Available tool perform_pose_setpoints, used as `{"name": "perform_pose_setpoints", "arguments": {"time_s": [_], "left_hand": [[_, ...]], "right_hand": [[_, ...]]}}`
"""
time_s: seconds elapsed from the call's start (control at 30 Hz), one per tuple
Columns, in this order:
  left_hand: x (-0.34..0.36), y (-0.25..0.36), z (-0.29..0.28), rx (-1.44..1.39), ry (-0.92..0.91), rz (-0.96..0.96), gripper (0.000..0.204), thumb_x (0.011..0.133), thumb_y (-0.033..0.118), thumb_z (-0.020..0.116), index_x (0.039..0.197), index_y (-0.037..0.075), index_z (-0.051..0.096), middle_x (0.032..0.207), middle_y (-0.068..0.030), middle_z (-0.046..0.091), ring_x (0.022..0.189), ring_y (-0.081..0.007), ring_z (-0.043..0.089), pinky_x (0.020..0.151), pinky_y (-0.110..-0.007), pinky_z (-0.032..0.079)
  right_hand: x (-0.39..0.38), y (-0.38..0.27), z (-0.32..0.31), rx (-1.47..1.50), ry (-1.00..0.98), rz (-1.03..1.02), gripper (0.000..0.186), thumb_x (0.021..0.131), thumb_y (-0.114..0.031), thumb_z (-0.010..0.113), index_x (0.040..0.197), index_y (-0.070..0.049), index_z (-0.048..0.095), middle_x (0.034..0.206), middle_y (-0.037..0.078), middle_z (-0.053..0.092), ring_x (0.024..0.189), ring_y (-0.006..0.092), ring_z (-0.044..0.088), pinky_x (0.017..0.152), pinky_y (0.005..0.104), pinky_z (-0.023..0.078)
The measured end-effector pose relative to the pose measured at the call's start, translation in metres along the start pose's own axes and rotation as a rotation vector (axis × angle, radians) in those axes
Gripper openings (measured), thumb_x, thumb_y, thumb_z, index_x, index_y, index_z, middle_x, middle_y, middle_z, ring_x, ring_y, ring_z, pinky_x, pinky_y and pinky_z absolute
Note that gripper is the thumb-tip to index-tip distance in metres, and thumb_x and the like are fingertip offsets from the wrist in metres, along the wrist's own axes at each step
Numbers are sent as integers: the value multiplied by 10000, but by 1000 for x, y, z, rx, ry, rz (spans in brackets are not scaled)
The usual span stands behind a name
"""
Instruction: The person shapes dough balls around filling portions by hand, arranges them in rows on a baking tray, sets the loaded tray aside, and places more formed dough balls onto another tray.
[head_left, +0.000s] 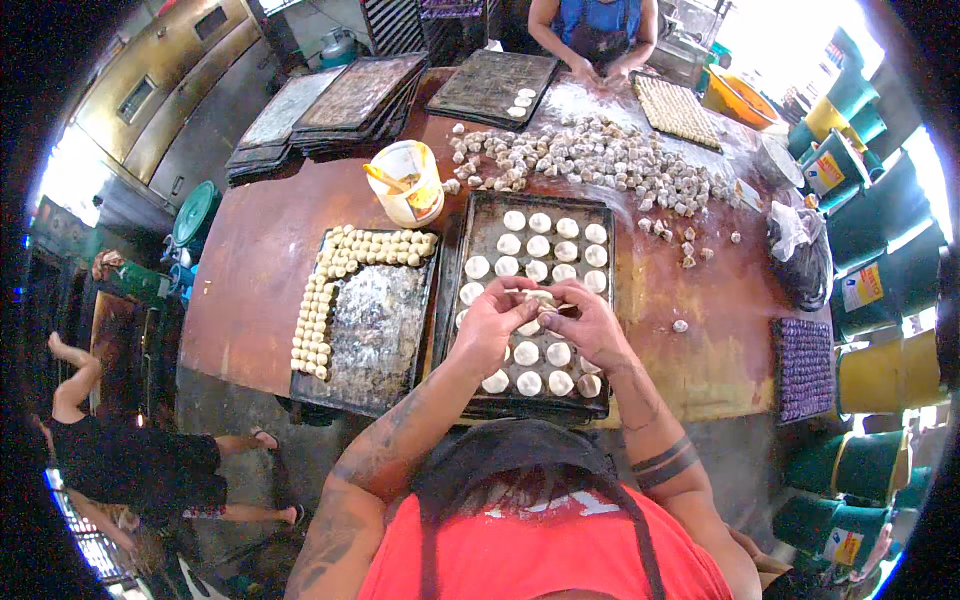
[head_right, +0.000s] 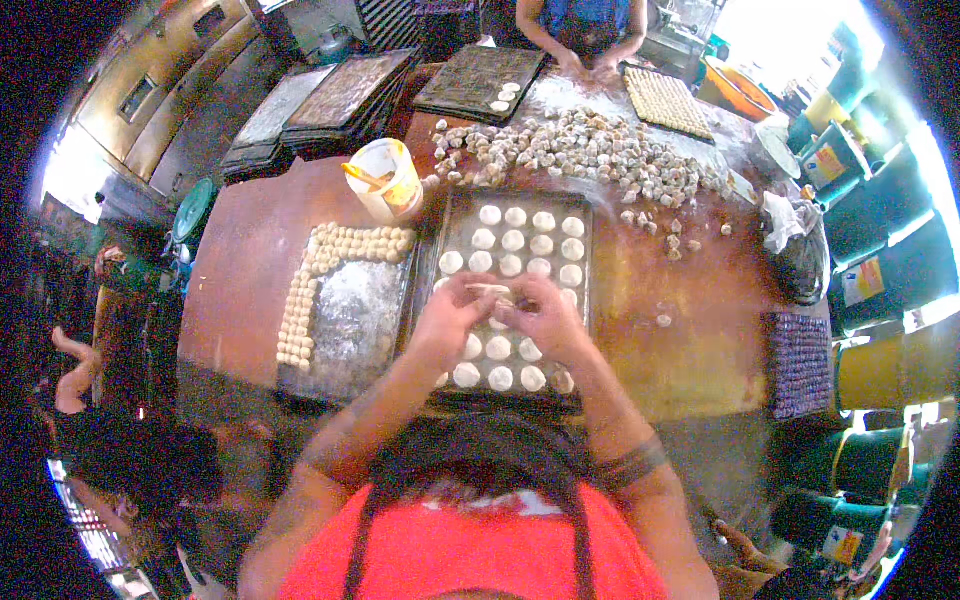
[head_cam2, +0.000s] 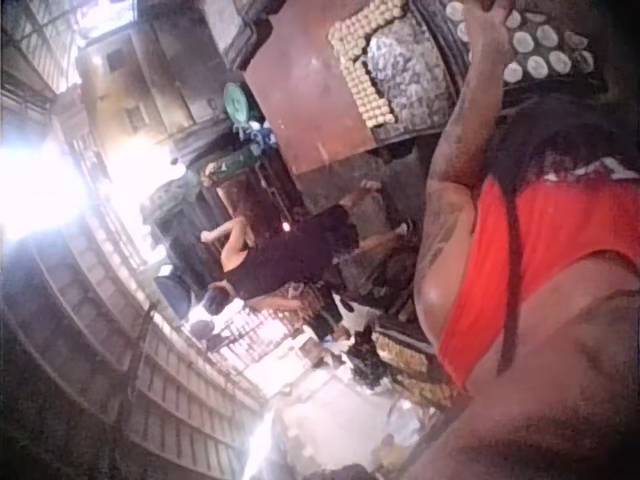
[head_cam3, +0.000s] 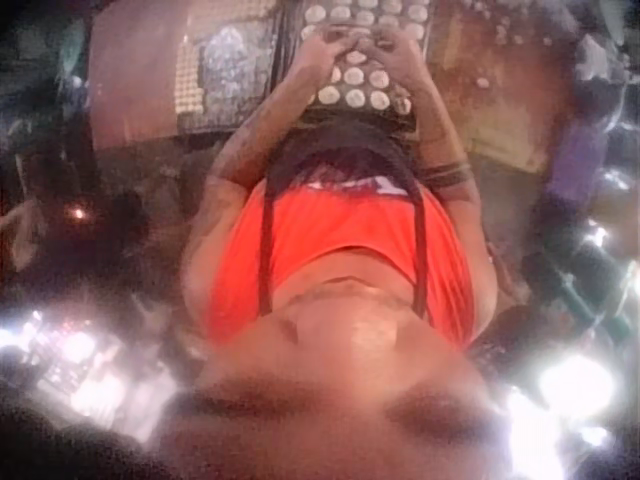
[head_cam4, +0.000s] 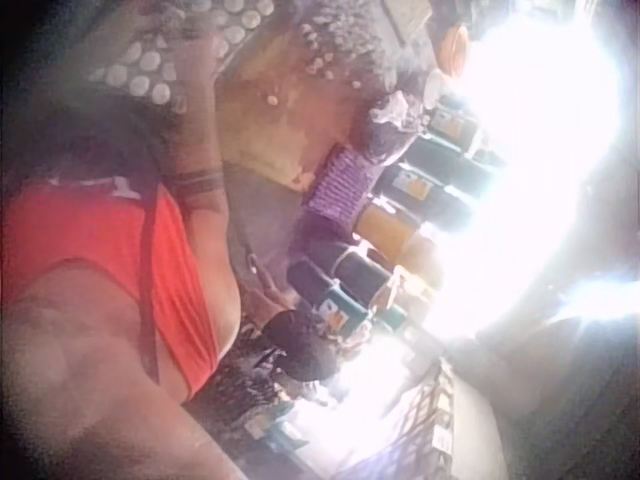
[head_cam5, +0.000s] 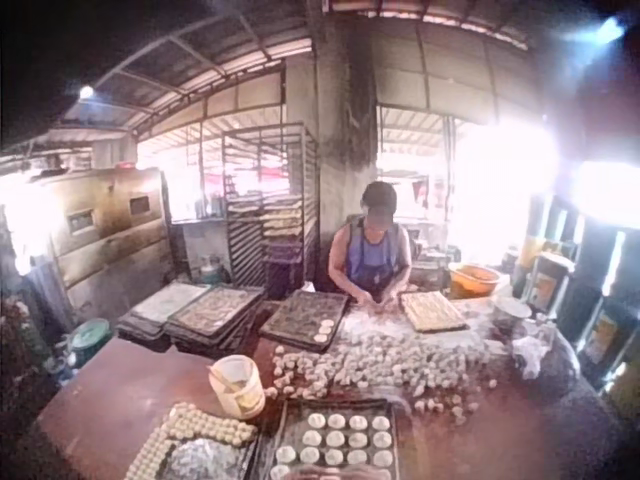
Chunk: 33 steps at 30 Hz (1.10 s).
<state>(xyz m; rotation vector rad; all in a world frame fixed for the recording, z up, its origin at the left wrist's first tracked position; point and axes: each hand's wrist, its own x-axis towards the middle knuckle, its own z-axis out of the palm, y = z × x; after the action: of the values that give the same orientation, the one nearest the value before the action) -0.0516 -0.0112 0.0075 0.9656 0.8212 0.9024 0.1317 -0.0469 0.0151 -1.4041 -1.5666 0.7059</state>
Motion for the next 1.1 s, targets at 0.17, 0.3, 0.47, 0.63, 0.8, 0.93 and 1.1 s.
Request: {"name": "perform_pose_setpoints", "arguments": {"time_s": [0.17,0.3,0.47,0.63,0.8,0.93,1.1], "left_hand": [[0,9,1,-437,-19,-110,348,992,40,683,1333,3,621,1122,-119,732,926,-188,715,874,-327,604],[4,23,-9,196,193,77,283,985,16,667,1265,0,637,1137,-74,704,930,-184,705,879,-300,582],[-5,8,2,257,227,425,257,988,37,681,1232,-4,613,1163,-75,660,951,-190,705,861,-292,593],[12,26,-23,-421,97,-174,335,975,52,711,1275,-19,578,1102,-96,683,979,-198,714,853,-297,607],[12,23,-12,-367,-136,-199,343,944,79,752,1255,-1,629,1134,-77,703,1011,-202,704,897,-351,570],[20,-5,-16,-558,-182,-328,428,937,243,787,1287,54,632,1178,-58,690,1008,-202,693,912,-367,557],[27,-28,-46,-396,76,-307,333,966,116,726,1263,21,611,1142,-87,698,960,-185,694,856,-337,574]], "right_hand": [[7,-3,16,712,-62,355,302,967,-225,755,1184,-41,653,987,31,692,887,129,652,800,300,555],[7,-37,41,954,108,382,292,994,-200,707,1213,-23,629,1075,64,673,962,153,644,825,318,551],[21,-42,28,-46,285,-108,208,898,-97,739,1102,-56,742,1170,137,691,1030,271,669,898,367,560],[21,-30,20,-153,76,-194,314,852,-47,788,1162,-82,749,1294,127,668,1210,287,643,1001,387,527],[47,-30,17,-38,-190,-311,393,721,-72,894,1069,-84,710,1274,112,698,1221,339,646,1035,427,517],[55,-15,15,-59,-169,-353,318,698,-11,854,937,-47,647,1112,93,703,1049,299,681,905,428,542],[24,27,81,70,8,89,595,718,-106,872,1234,-8,590,1227,204,596,988,348,680,874,426,565]]}}
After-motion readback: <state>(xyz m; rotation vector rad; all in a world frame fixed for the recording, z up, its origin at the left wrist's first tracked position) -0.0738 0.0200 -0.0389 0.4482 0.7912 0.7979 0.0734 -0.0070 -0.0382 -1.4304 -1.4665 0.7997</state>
